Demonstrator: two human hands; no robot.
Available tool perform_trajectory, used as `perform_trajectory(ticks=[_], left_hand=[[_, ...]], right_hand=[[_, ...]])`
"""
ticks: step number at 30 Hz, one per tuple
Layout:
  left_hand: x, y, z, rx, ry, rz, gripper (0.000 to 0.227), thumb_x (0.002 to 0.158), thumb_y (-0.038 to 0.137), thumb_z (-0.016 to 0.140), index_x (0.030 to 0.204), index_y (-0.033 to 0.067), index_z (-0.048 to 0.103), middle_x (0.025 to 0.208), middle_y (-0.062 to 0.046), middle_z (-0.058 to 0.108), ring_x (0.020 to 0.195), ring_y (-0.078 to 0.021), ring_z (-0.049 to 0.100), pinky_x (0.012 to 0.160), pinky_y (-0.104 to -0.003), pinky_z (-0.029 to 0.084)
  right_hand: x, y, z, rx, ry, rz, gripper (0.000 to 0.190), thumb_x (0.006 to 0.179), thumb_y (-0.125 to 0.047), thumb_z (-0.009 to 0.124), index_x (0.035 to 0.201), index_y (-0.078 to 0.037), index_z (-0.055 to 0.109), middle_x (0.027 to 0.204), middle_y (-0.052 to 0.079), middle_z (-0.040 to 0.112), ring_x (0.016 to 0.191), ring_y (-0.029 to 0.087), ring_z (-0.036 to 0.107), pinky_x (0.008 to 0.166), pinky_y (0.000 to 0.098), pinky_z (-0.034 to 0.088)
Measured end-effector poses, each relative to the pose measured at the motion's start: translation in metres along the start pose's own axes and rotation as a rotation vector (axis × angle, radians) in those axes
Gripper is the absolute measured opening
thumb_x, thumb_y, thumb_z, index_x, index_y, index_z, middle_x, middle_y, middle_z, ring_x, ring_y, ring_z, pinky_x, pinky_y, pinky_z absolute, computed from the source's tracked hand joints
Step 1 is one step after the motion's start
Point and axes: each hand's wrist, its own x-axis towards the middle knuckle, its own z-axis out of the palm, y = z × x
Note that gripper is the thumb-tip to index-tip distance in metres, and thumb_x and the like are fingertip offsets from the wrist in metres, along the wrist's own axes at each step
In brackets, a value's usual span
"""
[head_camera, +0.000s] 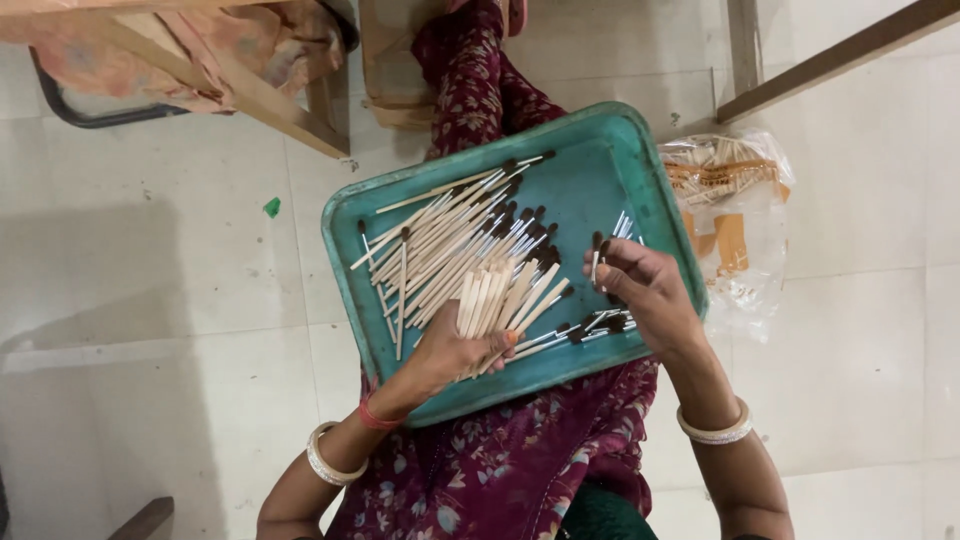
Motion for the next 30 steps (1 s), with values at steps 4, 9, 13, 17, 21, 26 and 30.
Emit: perform_trajectory(ticks=[4, 9, 13, 17, 21, 26, 30], left_hand=[[0.001, -0.006, -0.005, -0.038, 0.017, -0.002, 0.03, 0.088, 0.02, 0.079, 0.103, -0.0052, 0.071, 0.076, -0.008, 0.071, 0.06, -0.0117, 0.066, 0.051, -0.026, 0.054], [0.005, -0.013, -0.009, -0.124, -0.003, 0.025, 0.039, 0.087, 0.022, 0.081, 0.112, -0.005, 0.067, 0.082, -0.01, 0.071, 0.064, -0.0123, 0.067, 0.054, -0.025, 0.055], [0.01, -0.023, -0.012, -0.258, -0.062, -0.02, 0.053, 0.086, 0.022, 0.081, 0.125, -0.0044, 0.058, 0.095, -0.015, 0.074, 0.072, -0.0143, 0.07, 0.057, -0.026, 0.059], [0.01, -0.022, -0.014, -0.317, -0.082, -0.076, 0.055, 0.088, 0.018, 0.079, 0.13, -0.0057, 0.052, 0.097, -0.018, 0.072, 0.071, -0.0158, 0.069, 0.055, -0.026, 0.058], [0.012, -0.02, -0.016, -0.361, -0.09, -0.113, 0.056, 0.087, 0.017, 0.078, 0.132, -0.005, 0.052, 0.097, -0.016, 0.072, 0.07, -0.0143, 0.068, 0.052, -0.025, 0.056], [0.011, -0.022, -0.014, -0.301, -0.017, 0.021, 0.04, 0.088, 0.013, 0.08, 0.117, -0.0093, 0.062, 0.085, -0.014, 0.07, 0.065, -0.0137, 0.064, 0.05, -0.024, 0.051], [0.009, -0.022, -0.01, -0.097, 0.105, 0.029, 0.032, 0.086, 0.011, 0.081, 0.109, -0.0054, 0.066, 0.079, -0.013, 0.071, 0.061, -0.0188, 0.065, 0.051, -0.031, 0.053]], right_hand=[[0.002, -0.013, 0.017, 0.157, -0.034, -0.013, 0.015, 0.099, -0.012, 0.067, 0.11, -0.002, 0.064, 0.091, -0.001, 0.06, 0.086, 0.009, 0.057, 0.078, 0.0234, 0.047], [0.004, -0.008, 0.02, 0.163, -0.017, -0.053, 0.017, 0.105, -0.016, 0.063, 0.107, 0.0, 0.064, 0.095, 0.0, 0.063, 0.086, 0.01, 0.059, 0.079, 0.0238, 0.048], [0.006, -0.004, 0.021, 0.084, 0.012, -0.206, 0.014, 0.103, -0.009, 0.067, 0.111, 0.003, 0.064, 0.098, 0.011, 0.073, 0.082, 0.012, 0.065, 0.074, 0.0235, 0.051], [0.009, 0.002, 0.022, 0.13, 0.029, -0.186, 0.015, 0.099, -0.003, 0.069, 0.111, 0.004, 0.063, 0.099, 0.019, 0.076, 0.078, 0.012, 0.069, 0.069, 0.0225, 0.054], [0.012, 0.011, 0.019, 0.185, 0.028, -0.161, 0.014, 0.098, -0.002, 0.07, 0.109, 0.004, 0.064, 0.095, 0.02, 0.076, 0.075, 0.013, 0.07, 0.067, 0.0236, 0.055], [0.011, 0.017, 0.023, 0.172, 0.067, -0.204, 0.01, 0.094, 0.003, 0.071, 0.1, 0.005, 0.064, 0.09, 0.019, 0.077, 0.072, 0.015, 0.073, 0.062, 0.0265, 0.057], [0.011, 0.023, 0.031, 0.2, 0.08, -0.162, 0.009, 0.094, 0.005, 0.071, 0.099, 0.006, 0.063, 0.089, 0.018, 0.076, 0.071, 0.014, 0.072, 0.065, 0.026, 0.057]])
